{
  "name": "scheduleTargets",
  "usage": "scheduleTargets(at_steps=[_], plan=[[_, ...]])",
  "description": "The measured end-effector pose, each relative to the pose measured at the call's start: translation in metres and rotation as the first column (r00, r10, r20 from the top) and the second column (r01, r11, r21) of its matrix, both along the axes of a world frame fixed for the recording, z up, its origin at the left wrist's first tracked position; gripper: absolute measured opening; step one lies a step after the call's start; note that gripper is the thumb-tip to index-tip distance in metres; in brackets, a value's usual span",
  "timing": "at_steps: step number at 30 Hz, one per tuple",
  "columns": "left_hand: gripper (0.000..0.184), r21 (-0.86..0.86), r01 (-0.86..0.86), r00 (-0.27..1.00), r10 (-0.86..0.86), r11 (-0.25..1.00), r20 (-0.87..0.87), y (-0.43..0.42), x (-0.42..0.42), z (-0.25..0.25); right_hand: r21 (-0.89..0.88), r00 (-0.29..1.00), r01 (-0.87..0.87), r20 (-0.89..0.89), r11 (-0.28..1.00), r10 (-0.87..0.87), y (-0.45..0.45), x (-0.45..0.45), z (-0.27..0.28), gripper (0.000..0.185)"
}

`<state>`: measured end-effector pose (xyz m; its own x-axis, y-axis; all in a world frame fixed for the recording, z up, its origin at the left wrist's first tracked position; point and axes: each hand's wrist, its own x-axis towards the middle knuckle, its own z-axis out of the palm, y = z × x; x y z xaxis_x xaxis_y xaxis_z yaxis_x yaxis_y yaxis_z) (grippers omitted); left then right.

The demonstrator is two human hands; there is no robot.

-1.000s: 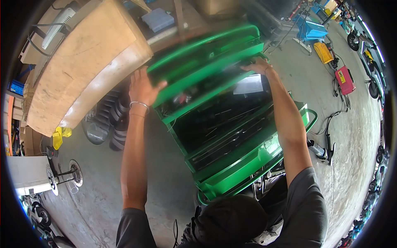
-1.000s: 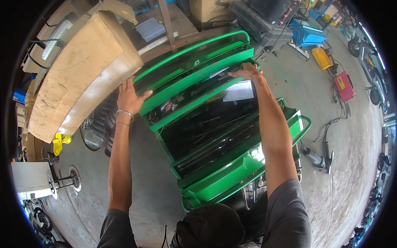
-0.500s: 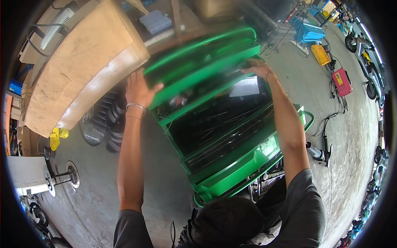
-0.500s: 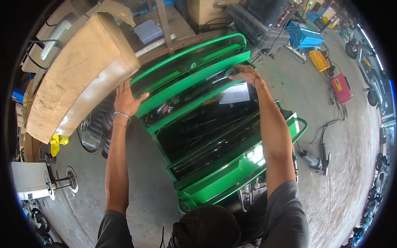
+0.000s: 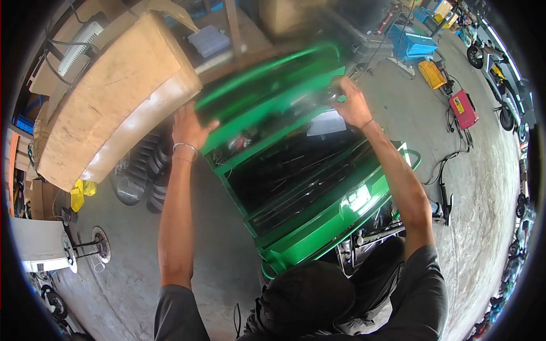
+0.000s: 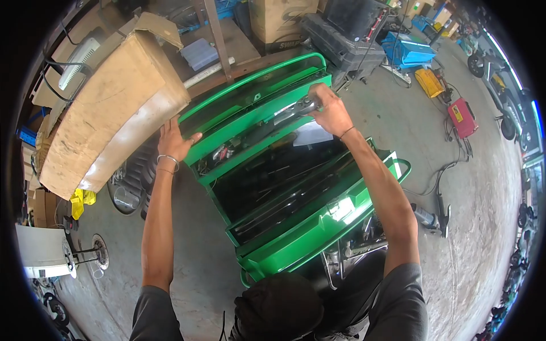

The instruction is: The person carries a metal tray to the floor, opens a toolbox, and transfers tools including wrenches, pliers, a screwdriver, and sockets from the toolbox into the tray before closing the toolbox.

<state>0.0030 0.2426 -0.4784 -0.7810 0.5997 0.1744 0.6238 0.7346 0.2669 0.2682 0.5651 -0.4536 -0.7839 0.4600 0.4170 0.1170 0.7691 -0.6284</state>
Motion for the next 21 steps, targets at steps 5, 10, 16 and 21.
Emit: scheduleTargets(at_steps=[5,10,16,21], plan=[[0.091,-0.053,-0.015,0.999,0.018,0.998,0.043,0.003,0.001,0.005,0.306,0.991,-0.133,0.047,0.943,0.124,-0.009,0.018,0.01,0.05],[0.097,-0.037,0.066,0.992,-0.07,0.997,-0.106,-0.002,-0.022,-0.021,0.655,0.966,-0.248,0.228,0.714,0.126,-0.009,0.036,0.004,0.053],[0.096,-0.059,0.119,0.993,-0.119,0.991,-0.005,0.0,-0.031,-0.018,0.697,0.99,-0.137,0.116,0.704,0.077,-0.043,0.153,0.073,0.041],[0.093,-0.106,0.105,0.992,-0.111,0.989,-0.052,0.001,-0.037,-0.02,-0.124,0.905,0.419,0.143,0.9,-0.401,-0.094,0.315,0.121,0.039]])
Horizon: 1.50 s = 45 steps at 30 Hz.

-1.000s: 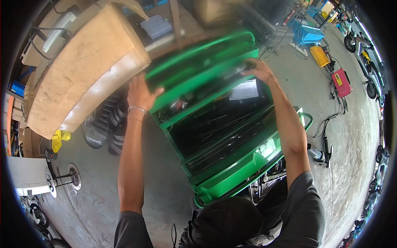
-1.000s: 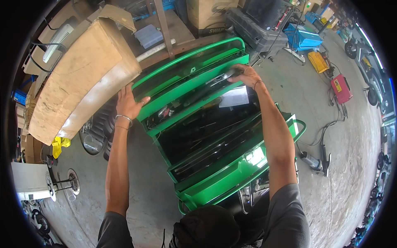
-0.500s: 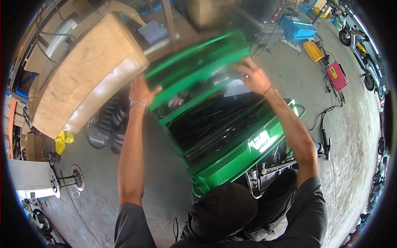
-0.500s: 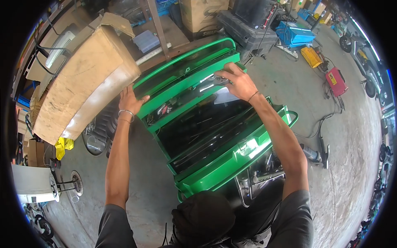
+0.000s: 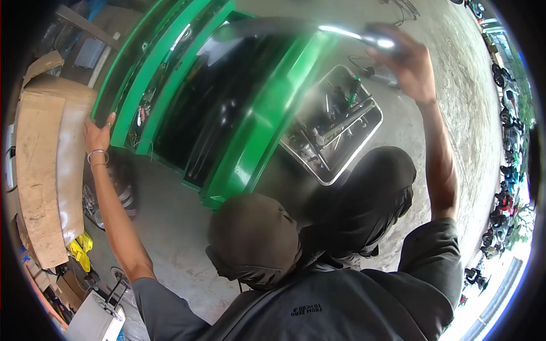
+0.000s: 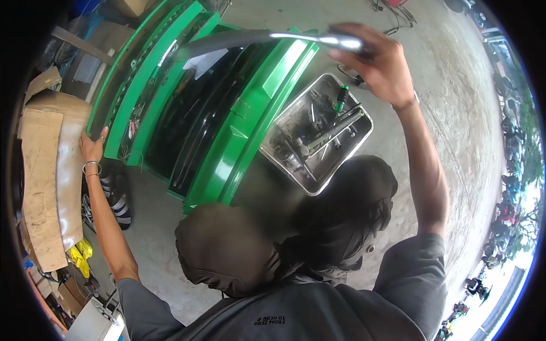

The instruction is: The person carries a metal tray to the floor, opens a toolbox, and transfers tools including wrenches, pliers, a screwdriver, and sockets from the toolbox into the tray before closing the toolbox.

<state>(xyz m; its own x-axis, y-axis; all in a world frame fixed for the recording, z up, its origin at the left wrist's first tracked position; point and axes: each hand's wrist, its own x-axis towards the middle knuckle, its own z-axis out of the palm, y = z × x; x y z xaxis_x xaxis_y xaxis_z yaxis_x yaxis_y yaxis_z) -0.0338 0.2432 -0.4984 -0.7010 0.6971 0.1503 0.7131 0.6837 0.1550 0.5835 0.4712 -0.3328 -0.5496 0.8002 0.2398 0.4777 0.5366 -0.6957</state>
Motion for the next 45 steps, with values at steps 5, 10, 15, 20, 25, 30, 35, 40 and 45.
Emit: scheduleTargets(at_steps=[5,10,15,20,25,30,35,40,45], plan=[[0.091,-0.024,0.003,1.0,-0.003,1.0,0.013,0.004,-0.002,0.005,-0.415,0.988,0.151,0.025,0.897,-0.155,-0.021,0.141,-0.077,0.04],[0.091,-0.005,0.042,0.999,-0.042,0.999,0.014,-0.001,-0.014,-0.002,-0.461,0.958,0.026,0.265,0.887,0.11,-0.029,0.158,-0.155,0.039],[0.091,0.002,-0.033,0.998,0.032,0.999,0.054,0.004,0.007,0.008,-0.474,0.825,-0.037,0.482,0.88,0.295,-0.019,0.113,-0.185,0.035],[0.086,-0.044,-0.094,0.995,0.095,0.995,0.02,0.004,0.01,0.007,-0.262,0.861,-0.06,0.474,0.963,0.182,0.012,0.097,-0.188,0.031],[0.062,-0.034,-0.233,0.971,0.231,0.972,-0.059,0.014,0.023,0.016,-0.201,0.967,0.026,0.253,0.979,0.026,0.017,0.042,-0.127,0.028],[0.034,-0.169,-0.234,0.961,0.202,0.957,-0.189,0.021,0.016,0.019,0.262,0.982,-0.156,0.148,0.953,0.12,0.014,-0.03,-0.09,0.032],[0.034,-0.063,-0.199,0.969,0.187,0.978,-0.164,0.012,0.019,0.019,0.407,0.905,-0.365,0.365,0.837,0.217,0.024,-0.056,-0.13,0.031],[0.04,0.139,-0.11,0.981,0.13,0.984,-0.147,-0.012,0.075,0.025,0.445,0.933,-0.311,0.312,0.84,0.18,0.024,-0.054,-0.142,0.033],[0.04,0.315,-0.02,0.998,0.04,0.949,-0.058,-0.041,0.167,0.023,0.449,0.943,-0.29,0.285,0.845,0.172,0.02,-0.057,-0.142,0.034]])
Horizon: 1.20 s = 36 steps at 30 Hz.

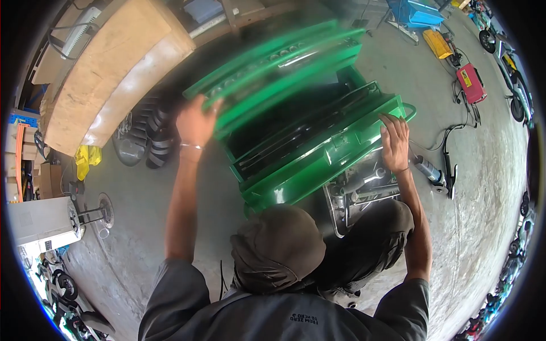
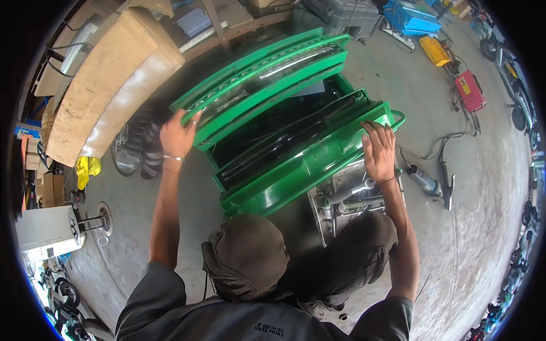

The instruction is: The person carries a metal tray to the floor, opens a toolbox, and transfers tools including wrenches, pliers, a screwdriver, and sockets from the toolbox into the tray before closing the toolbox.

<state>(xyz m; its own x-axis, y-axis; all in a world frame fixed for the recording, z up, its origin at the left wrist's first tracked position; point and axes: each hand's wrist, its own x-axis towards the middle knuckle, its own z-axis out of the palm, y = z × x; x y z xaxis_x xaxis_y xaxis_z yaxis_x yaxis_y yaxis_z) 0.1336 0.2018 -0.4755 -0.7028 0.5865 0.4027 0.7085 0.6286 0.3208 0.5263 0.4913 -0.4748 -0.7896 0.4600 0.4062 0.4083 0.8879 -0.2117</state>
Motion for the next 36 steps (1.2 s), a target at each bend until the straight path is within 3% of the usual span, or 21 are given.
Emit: scheduleTargets(at_steps=[3,6,8,14,16,18,20,22,24,25,28,34,36], plan=[[0.041,0.052,0.055,0.998,-0.055,0.997,-0.001,-0.016,0.046,-0.008,-0.009,0.998,0.025,-0.065,1.0,-0.026,-0.001,0.001,-0.005,0.035],[0.047,0.164,0.085,0.996,-0.087,0.983,0.004,-0.012,0.049,-0.004,-0.006,0.995,0.042,-0.094,0.999,-0.042,-0.001,0.003,-0.01,0.034],[0.046,0.153,0.081,0.997,-0.081,0.985,-0.004,-0.012,0.047,-0.004,-0.008,0.992,0.05,-0.115,0.999,-0.05,-0.004,0.0,-0.005,0.033],[0.051,0.061,0.04,0.978,-0.052,0.997,0.203,-0.009,0.041,0.017,0.034,0.995,0.048,-0.092,0.998,-0.045,-0.004,-0.006,0.004,0.029],[0.054,-0.012,0.142,0.886,-0.121,0.99,0.447,-0.008,0.03,0.031,0.002,0.993,0.089,-0.072,0.996,-0.089,-0.002,-0.01,0.004,0.027],[0.055,-0.052,0.217,0.852,-0.163,0.975,0.498,0.005,0.013,0.03,0.008,0.993,0.115,-0.032,0.993,-0.114,0.004,-0.022,0.013,0.027],[0.057,-0.116,0.33,0.866,-0.251,0.937,0.432,0.022,0.014,0.043,-0.413,0.977,0.207,0.132,0.887,-0.167,0.016,-0.041,0.023,0.027],[0.061,-0.063,0.328,0.833,-0.257,0.943,0.49,0.032,0.011,0.03,-0.515,0.983,0.185,0.102,0.837,-0.155,0.045,-0.063,0.017,0.027],[0.063,0.076,0.308,0.809,-0.303,0.948,0.503,0.03,0.006,0.025,-0.439,0.981,0.195,0.101,0.877,-0.167,0.074,-0.095,0.019,0.027],[0.062,0.017,0.231,0.862,-0.213,0.973,0.459,0.027,0.008,0.025,-0.4,0.966,0.258,0.128,0.879,-0.225,0.088,-0.112,0.02,0.028],[0.06,-0.026,0.138,0.865,-0.107,0.99,0.49,0.026,0.016,0.035,-0.292,0.914,0.405,0.138,0.866,-0.381,0.134,-0.152,0.004,0.032],[0.058,-0.018,0.112,0.898,-0.093,0.994,0.431,0.029,0.014,0.028,-0.213,0.819,0.571,0.093,0.793,-0.565,0.141,-0.197,-0.026,0.032],[0.052,0.062,0.107,0.923,-0.123,0.992,0.364,0.031,0.017,0.026,-0.198,0.823,0.565,0.078,0.801,-0.562,0.138,-0.201,-0.033,0.031]])
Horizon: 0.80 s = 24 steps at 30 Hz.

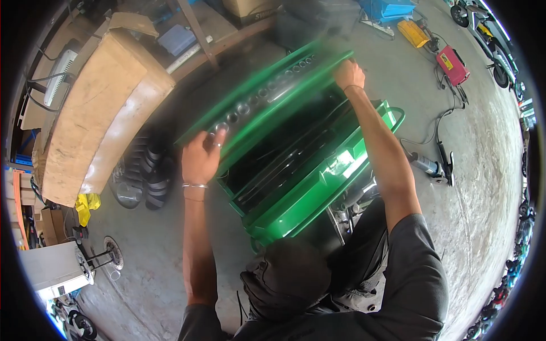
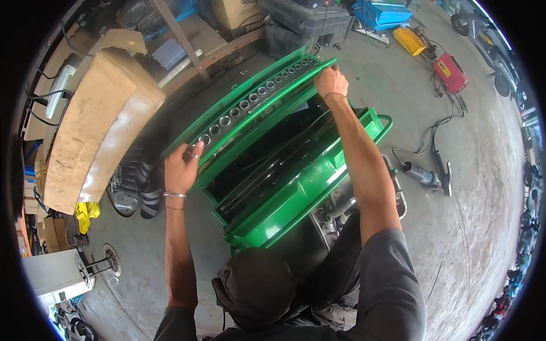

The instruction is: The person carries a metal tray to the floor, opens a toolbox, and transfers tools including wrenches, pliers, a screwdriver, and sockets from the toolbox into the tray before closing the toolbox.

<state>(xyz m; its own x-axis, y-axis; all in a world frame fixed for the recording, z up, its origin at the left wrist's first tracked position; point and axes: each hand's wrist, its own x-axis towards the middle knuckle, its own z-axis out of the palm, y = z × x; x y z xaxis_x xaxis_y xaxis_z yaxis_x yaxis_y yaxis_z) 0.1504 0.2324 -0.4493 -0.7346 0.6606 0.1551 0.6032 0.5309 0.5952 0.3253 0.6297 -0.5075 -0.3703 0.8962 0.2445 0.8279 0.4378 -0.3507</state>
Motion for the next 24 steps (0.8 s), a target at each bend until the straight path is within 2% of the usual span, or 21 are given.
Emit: scheduleTargets(at_steps=[2,4,6,11,13,15,20,24], plan=[[0.051,-0.009,0.003,1.0,-0.003,1.0,-0.001,0.0,0.0,0.001,0.061,0.997,0.01,0.07,0.998,-0.014,-0.004,0.001,0.007,0.03],[0.052,-0.011,-0.007,0.999,0.007,1.0,0.033,0.002,0.0,0.001,0.017,0.998,0.041,0.05,0.999,-0.042,-0.001,0.0,0.012,0.032],[0.052,-0.032,-0.006,0.998,0.008,0.999,0.068,0.005,0.001,0.005,-0.127,0.993,0.114,0.052,0.985,-0.108,0.004,0.0,0.016,0.036],[0.052,-0.074,-0.001,0.996,0.007,0.997,0.084,0.009,0.0,0.005,-0.209,0.997,0.072,0.001,0.975,-0.074,0.015,0.006,0.013,0.037],[0.051,-0.138,-0.017,0.995,0.031,0.99,0.098,0.01,0.001,0.008,-0.207,0.998,0.065,0.003,0.976,-0.065,0.015,0.008,0.012,0.038],[0.052,-0.095,0.0,0.997,0.008,0.995,0.083,0.009,0.0,0.003,-0.211,0.998,0.059,0.031,0.976,-0.054,0.017,0.004,0.011,0.036],[0.049,-0.033,0.017,0.999,-0.016,0.999,0.039,0.005,0.0,0.002,-0.138,0.995,0.072,-0.054,0.988,-0.08,-0.003,-0.003,0.009,0.028],[0.047,0.006,0.006,0.999,-0.007,1.0,0.034,0.005,0.002,0.002,-0.078,1.0,0.029,0.005,0.996,-0.029,-0.01,-0.002,0.012,0.024]])
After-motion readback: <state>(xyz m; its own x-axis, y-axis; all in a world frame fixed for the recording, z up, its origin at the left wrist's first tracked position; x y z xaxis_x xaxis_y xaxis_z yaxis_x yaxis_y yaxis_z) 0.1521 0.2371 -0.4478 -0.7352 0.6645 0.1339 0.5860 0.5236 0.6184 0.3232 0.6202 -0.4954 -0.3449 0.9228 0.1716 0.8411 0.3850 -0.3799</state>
